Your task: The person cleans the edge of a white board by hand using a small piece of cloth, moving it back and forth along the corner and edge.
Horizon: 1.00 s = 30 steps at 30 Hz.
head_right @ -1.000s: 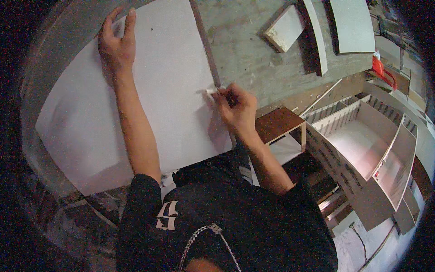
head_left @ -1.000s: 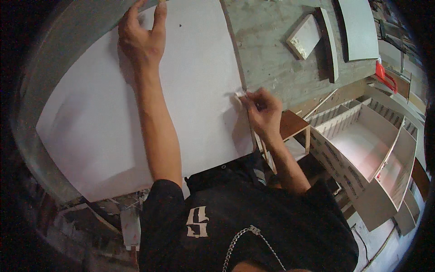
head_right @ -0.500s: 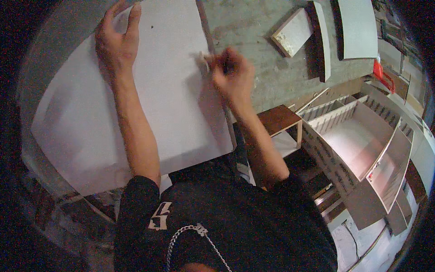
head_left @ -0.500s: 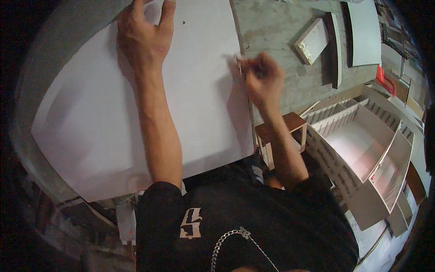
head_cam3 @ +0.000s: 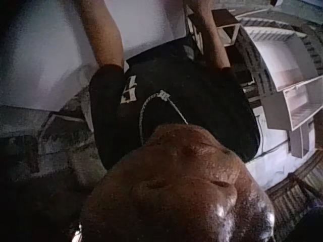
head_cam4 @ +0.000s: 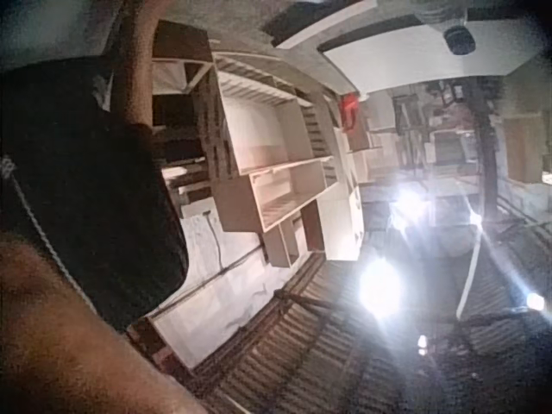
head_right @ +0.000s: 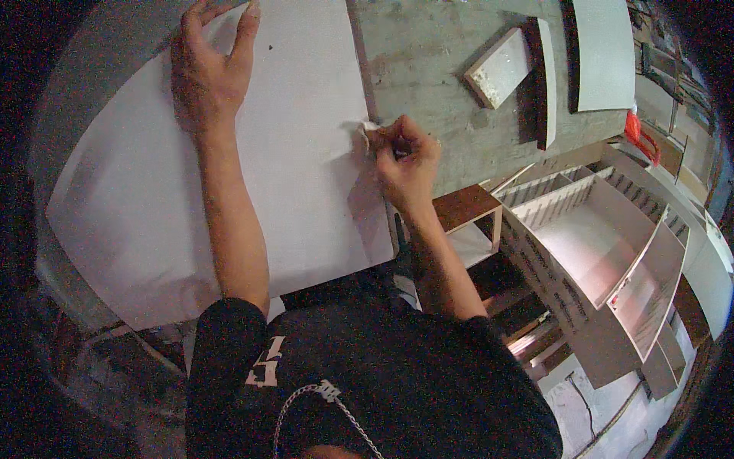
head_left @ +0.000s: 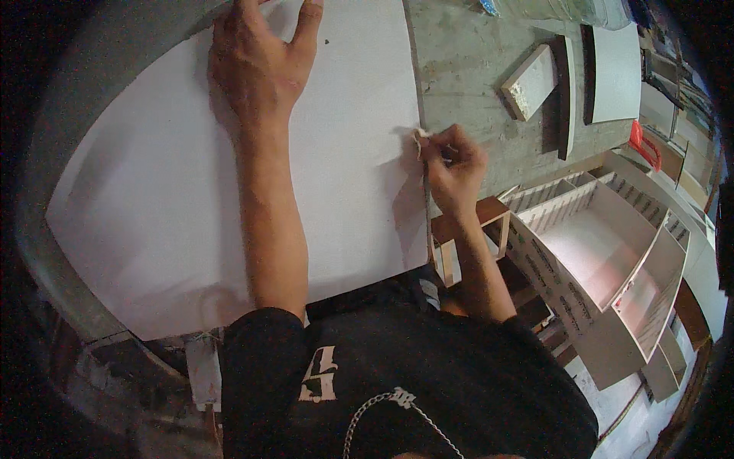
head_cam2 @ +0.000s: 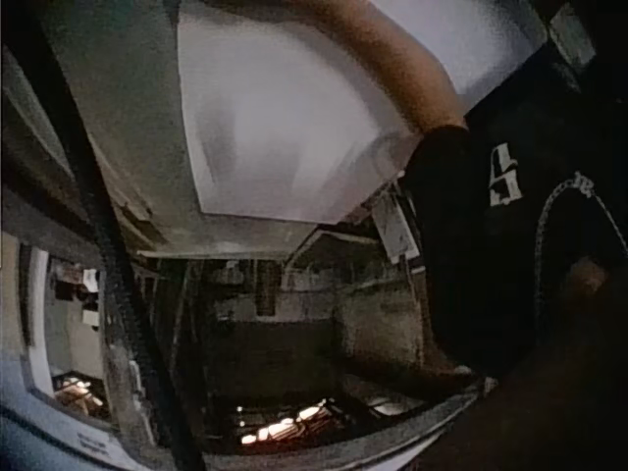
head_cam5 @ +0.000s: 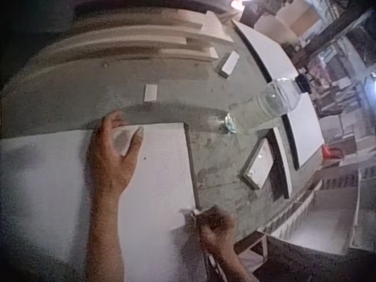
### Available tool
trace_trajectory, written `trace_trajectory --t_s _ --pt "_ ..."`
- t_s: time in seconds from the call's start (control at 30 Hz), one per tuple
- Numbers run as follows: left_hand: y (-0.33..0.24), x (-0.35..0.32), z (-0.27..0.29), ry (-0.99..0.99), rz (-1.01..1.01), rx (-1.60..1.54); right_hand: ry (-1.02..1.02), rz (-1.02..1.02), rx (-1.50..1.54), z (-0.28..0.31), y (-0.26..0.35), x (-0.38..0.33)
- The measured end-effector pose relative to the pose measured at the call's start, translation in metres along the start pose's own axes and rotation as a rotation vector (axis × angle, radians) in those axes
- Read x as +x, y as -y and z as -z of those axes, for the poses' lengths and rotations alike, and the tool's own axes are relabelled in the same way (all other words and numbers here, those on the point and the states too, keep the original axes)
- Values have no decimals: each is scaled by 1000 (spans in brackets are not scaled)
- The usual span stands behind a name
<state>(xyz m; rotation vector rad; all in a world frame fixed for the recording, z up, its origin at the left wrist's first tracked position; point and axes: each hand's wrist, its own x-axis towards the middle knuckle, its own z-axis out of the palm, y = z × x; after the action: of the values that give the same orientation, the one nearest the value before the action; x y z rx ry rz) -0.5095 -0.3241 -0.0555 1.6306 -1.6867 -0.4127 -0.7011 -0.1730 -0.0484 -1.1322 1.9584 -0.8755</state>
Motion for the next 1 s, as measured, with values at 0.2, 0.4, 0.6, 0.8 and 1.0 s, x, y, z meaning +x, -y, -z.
trace_trajectory --t_s 0.2,0.4,0.6,0.8,1.0 --pt "-3 -5 -3 12 -3 11 1 96 48 -8 21 44" --pt "8 -8 -4 -17 -13 -29 -4 25 -26 2 -11 -25" --pt "3 -1 -21 -54 -101 -45 -100 479 -11 -17 34 118" --pt "10 -5 -1 -44 -64 27 4 79 -142 18 -39 -72" --pt "10 -3 -10 -47 -130 52 -60 -32 -129 45 -56 -169"
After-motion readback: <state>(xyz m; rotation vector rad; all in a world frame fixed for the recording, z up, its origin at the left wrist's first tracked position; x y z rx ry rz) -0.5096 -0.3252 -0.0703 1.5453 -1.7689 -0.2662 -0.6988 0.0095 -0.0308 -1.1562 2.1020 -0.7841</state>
